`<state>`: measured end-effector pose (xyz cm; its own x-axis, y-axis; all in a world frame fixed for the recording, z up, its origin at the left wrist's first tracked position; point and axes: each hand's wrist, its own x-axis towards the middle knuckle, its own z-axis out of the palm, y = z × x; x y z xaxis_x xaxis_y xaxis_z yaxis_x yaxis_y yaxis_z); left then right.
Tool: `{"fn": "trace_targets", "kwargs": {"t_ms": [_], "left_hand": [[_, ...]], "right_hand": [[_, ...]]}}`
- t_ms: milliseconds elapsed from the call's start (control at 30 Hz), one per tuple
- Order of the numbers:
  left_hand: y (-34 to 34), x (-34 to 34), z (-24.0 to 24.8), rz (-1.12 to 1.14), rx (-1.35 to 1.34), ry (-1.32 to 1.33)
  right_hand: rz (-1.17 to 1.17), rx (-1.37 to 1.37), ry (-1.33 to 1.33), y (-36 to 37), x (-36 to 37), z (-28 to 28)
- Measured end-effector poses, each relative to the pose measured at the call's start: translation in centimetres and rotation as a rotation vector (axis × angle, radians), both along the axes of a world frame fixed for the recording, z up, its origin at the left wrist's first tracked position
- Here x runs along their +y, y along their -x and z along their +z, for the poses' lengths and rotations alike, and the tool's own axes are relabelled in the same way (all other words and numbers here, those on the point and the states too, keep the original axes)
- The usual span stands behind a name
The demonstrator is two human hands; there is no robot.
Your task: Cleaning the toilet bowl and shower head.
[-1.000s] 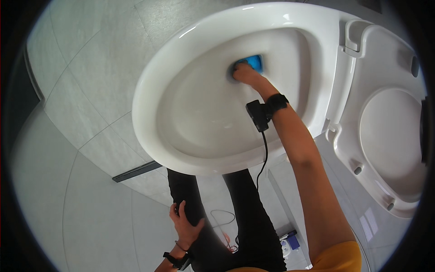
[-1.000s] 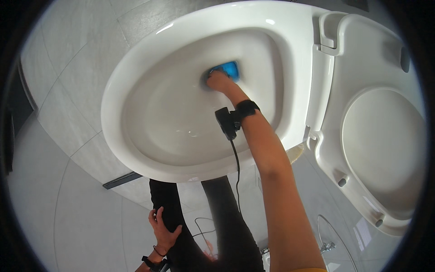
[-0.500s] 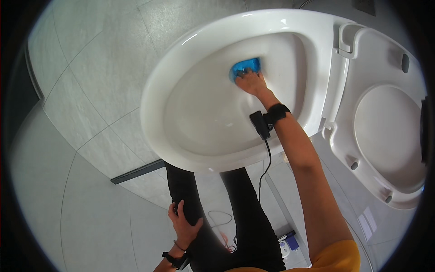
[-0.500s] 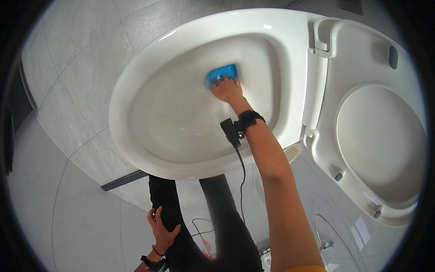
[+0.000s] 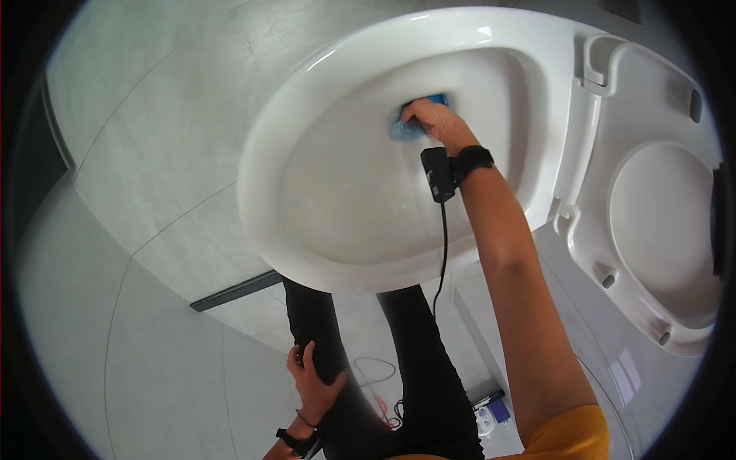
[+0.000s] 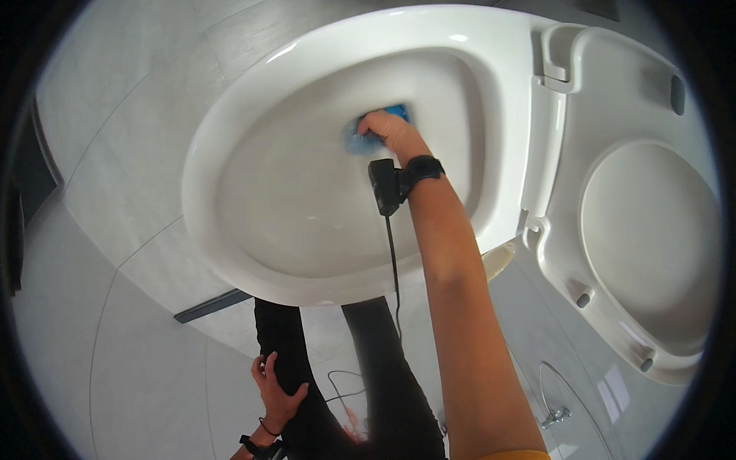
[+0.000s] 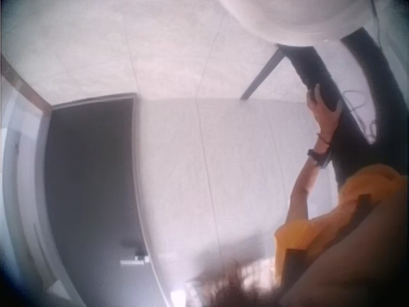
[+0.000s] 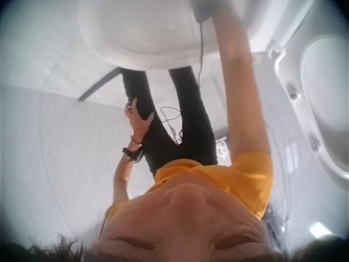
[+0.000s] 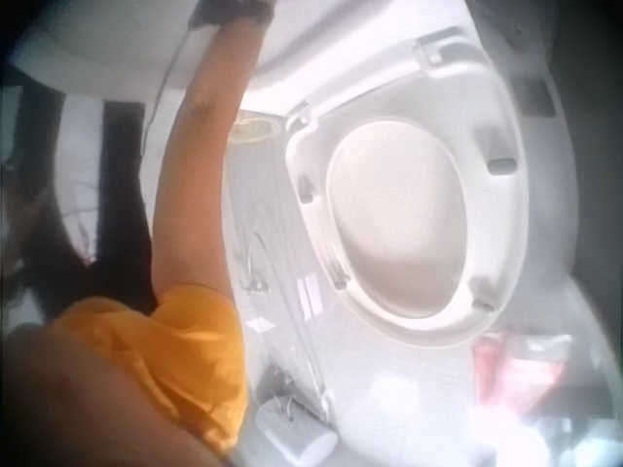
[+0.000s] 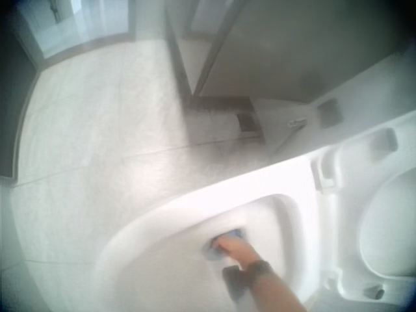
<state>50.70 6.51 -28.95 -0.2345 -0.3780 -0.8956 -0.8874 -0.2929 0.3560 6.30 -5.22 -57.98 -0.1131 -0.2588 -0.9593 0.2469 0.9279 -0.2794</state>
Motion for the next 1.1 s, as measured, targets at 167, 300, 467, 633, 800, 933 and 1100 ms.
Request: {"fn": "trace_targets", "kwargs": {"t_ms": [167, 300, 467, 633, 800, 933, 1100], "left_hand": [[-0.3, -0.3, 0.6, 0.042, -0.041, -0.01], [-0.5, 0.0, 0.4, -0.018, -0.046, -0.006], [0.1, 0.0, 0.3, -0.067, -0.057, -0.009], [0.6, -0.4, 0.7, -0.052, -0.078, 0.0], [0.7, -0.1, 0.5, -0.007, -0.051, -0.018], [0.3, -0.5, 0.8, -0.074, -0.097, 0.012], [0.2, -0.5, 0.5, -0.066, -0.087, -0.02]], "right_hand": [[-0.307, -0.308, -0.273, -0.6, -2.3, 1.6], [-0.36, -0.558, -0.293, 0.1, -1.4, 1.8], [-0.315, -0.478, -0.29, 0.4, -1.0, 1.5], [-0.348, -0.489, -0.255, -0.7, -1.1, 1.5], [-0.92, -0.459, -0.2, -1.8, -0.1, 1.9], [-0.932, -0.654, -0.061, -2.3, 1.2, 0.9], [-0.705, -0.051, -0.039, -4.7, -0.9, 4.1]]}}
